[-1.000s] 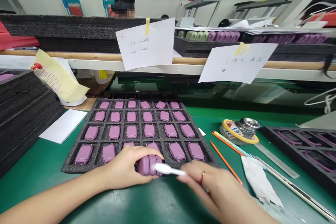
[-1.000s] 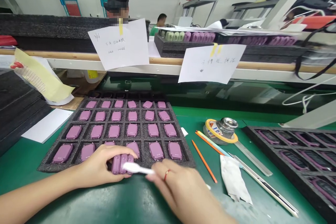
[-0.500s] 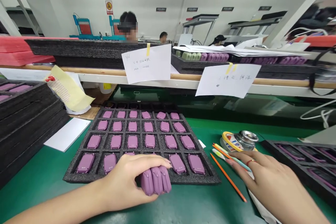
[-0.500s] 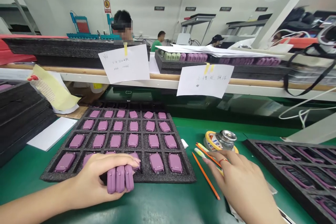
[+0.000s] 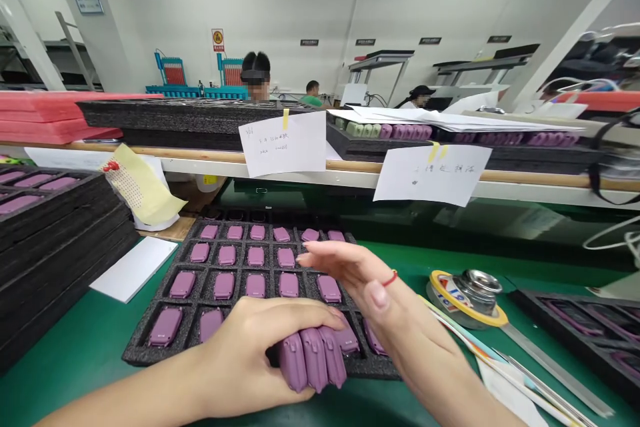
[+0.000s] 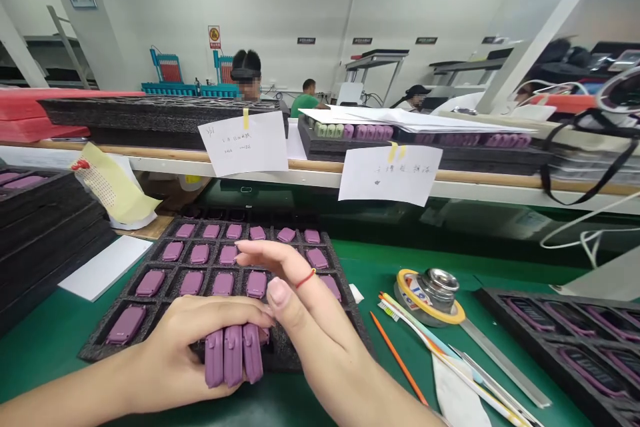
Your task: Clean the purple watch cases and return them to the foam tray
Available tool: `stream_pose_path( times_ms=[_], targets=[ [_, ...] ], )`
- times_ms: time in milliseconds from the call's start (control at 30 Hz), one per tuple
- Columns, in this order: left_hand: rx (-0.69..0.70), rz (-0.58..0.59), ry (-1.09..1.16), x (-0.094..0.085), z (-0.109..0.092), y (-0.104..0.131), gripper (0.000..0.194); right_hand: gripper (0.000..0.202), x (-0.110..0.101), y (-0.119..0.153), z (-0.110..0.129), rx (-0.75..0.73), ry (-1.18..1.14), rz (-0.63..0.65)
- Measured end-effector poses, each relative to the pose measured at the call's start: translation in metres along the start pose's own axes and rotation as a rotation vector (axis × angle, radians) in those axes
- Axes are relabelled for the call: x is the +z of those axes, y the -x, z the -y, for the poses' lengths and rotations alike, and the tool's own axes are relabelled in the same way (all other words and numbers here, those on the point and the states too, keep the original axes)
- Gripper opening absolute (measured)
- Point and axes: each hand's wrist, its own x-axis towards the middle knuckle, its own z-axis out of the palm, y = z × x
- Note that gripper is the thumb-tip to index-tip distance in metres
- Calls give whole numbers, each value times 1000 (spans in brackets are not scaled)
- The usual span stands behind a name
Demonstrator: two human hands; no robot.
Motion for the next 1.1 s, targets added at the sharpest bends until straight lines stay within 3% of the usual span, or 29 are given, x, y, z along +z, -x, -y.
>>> stream_pose_path(
  times_ms=[200,500,733,833,1100],
  targets=[
    [-84,6,0,-3,3,3,48,64,7,-12,-22,242,-172,176],
    [-69,33,63,-6,3,5,57,76,10,-14,-24,347,-218,317],
    [16,-75,-6,-1,7,6,47,97,17,-16,-36,327,-376,313],
    [61,-60,-64,-3,6,5,37,109,21,-15,-46,306,-485,292],
    [45,-25,-130,-2,9,9,20,119,30,-12,-46,106,-330,209]
  ],
)
